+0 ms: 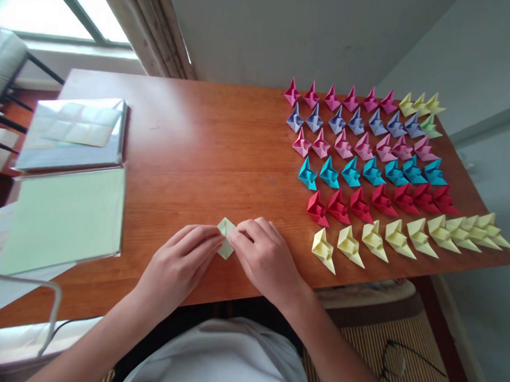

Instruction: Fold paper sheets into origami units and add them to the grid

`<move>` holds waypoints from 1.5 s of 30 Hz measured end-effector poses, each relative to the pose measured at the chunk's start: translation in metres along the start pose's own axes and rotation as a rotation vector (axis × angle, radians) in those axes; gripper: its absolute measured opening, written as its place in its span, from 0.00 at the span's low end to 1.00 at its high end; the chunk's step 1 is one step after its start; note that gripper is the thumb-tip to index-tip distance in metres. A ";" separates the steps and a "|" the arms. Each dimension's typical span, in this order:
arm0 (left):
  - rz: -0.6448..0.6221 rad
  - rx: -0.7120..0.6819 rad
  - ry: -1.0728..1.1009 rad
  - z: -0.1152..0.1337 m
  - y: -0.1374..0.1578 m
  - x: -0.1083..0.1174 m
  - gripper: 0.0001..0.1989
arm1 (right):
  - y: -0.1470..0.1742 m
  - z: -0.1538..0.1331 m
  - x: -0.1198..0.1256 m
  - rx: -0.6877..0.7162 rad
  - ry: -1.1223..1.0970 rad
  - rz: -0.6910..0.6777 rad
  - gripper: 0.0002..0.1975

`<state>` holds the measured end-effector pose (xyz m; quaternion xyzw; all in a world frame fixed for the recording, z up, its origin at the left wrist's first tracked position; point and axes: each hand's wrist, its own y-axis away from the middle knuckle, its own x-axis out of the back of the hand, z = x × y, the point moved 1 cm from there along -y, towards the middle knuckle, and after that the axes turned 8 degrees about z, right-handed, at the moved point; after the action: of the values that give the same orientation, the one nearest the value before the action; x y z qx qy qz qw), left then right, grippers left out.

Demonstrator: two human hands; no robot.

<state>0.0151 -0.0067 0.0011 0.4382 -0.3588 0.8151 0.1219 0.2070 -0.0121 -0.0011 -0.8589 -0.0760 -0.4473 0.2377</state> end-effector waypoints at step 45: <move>0.019 0.107 0.047 -0.003 0.001 0.002 0.07 | 0.002 0.003 0.003 -0.030 -0.057 0.005 0.06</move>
<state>0.0116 -0.0057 0.0016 0.4216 -0.3158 0.8442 0.0990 0.2114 -0.0126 -0.0011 -0.8750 -0.0739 -0.4229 0.2239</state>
